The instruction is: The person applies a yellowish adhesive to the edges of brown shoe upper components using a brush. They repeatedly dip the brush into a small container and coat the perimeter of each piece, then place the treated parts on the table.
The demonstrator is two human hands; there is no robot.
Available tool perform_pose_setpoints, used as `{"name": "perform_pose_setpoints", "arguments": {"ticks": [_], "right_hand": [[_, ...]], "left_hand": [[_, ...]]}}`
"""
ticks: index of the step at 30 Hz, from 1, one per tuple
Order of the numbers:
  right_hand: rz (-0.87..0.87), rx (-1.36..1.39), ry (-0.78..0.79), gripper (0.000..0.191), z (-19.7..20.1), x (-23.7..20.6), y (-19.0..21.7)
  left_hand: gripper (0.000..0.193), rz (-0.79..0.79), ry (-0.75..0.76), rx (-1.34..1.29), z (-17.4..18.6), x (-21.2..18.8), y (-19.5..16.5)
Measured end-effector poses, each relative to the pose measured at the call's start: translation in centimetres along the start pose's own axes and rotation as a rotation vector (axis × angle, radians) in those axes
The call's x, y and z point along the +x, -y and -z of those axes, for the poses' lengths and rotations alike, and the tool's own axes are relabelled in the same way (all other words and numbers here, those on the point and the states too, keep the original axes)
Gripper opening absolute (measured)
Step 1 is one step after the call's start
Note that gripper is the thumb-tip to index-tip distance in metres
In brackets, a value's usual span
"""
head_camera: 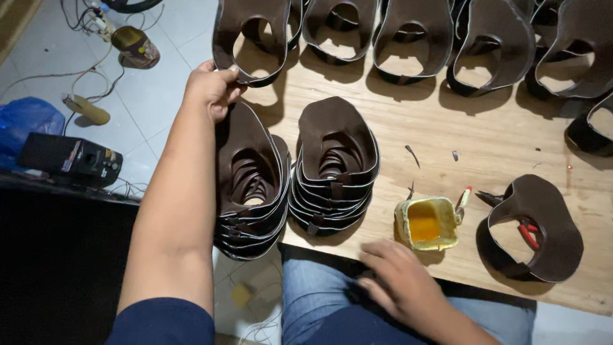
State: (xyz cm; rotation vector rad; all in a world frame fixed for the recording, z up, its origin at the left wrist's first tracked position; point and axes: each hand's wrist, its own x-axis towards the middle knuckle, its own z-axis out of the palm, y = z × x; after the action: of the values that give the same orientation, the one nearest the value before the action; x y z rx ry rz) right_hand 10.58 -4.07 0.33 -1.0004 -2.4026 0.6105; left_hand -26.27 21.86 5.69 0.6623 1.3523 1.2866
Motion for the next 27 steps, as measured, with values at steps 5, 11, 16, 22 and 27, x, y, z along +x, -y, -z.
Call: {"name": "perform_pose_setpoints", "arguments": {"ticks": [5, 11, 16, 22, 27], "right_hand": [[-0.329, -0.016, -0.115, 0.045, 0.4, -5.9, -2.3], [-0.502, -0.097, -0.285, 0.043, 1.0, -9.0, -3.1], [-0.606, -0.075, -0.427, 0.031, 1.3, -10.5, -2.8], [-0.658, -0.332, -0.741, 0.021, 3.3, -13.3, -4.4], [-0.697, -0.509, -0.671, 0.033, 6.0, -15.3, -6.9]], "left_hand": [[0.041, 0.037, -0.012, 0.059, -0.9, 1.6, 1.0], [0.089, -0.231, -0.378, 0.979, -1.1, 1.7, 2.3], [0.092, -0.493, -0.422, 1.026, -1.4, 1.1, 2.6], [0.052, -0.899, 0.038, 0.656, -1.5, -5.8, 4.1], [0.032, -0.492, 0.228, 0.384, -4.0, -16.3, 9.7]]}}
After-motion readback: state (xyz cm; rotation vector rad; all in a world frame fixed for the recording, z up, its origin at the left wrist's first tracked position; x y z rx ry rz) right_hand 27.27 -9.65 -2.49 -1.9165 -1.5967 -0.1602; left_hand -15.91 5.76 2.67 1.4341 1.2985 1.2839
